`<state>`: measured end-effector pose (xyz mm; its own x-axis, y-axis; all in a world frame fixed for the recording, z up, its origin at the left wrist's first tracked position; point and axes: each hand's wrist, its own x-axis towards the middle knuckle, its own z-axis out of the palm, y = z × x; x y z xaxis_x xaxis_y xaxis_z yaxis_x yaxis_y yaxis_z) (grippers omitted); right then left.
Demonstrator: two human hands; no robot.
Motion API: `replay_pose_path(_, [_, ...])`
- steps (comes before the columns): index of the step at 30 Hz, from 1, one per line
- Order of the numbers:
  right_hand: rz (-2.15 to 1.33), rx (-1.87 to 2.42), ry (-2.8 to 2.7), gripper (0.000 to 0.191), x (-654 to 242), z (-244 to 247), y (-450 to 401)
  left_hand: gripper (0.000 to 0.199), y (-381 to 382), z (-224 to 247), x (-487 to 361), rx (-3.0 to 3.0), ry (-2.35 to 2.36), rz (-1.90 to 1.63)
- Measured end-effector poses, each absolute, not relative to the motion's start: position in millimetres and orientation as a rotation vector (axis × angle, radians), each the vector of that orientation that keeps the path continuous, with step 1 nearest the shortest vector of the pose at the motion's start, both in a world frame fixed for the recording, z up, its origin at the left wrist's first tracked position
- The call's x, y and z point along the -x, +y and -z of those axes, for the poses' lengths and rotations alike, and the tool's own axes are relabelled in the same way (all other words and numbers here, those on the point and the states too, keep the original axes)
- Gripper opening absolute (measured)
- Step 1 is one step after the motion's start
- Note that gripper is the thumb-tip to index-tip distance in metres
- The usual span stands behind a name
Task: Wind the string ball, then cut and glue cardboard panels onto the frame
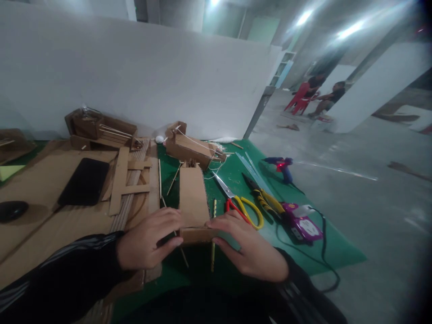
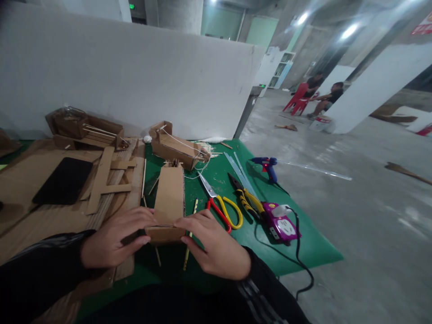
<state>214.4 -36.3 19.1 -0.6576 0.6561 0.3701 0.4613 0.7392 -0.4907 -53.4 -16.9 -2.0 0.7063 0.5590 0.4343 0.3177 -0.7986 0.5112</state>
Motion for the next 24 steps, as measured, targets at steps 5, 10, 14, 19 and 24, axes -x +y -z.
replay_pose_path(5, [-0.451, 0.83, -2.423, 0.031, -215.9, -17.5, -34.8, 0.022, -13.7, -1.5, 53.7, -2.467, 0.641, -0.761])
replay_pose_path(10, [-0.435, 0.791, -2.42, 0.032, -216.6, -19.0, -33.6, 0.021, -11.8, -2.8, 54.7, -2.476, 0.626, -0.727])
replay_pose_path(14, [-0.43, 0.774, -2.427, 0.033, -216.2, -18.6, -32.6, 0.021, -11.2, -3.2, 54.5, -2.491, 0.626, -0.727])
replay_pose_path(19, [-0.407, 0.739, -2.415, 0.034, -216.4, -16.8, -31.8, 0.026, -11.5, -3.2, 54.8, -2.485, 0.617, -0.733])
replay_pose_path(24, [-0.414, 0.732, -2.402, 0.033, -216.7, -16.9, -31.8, 0.027, -10.9, -2.7, 54.6, -2.496, 0.615, -0.745])
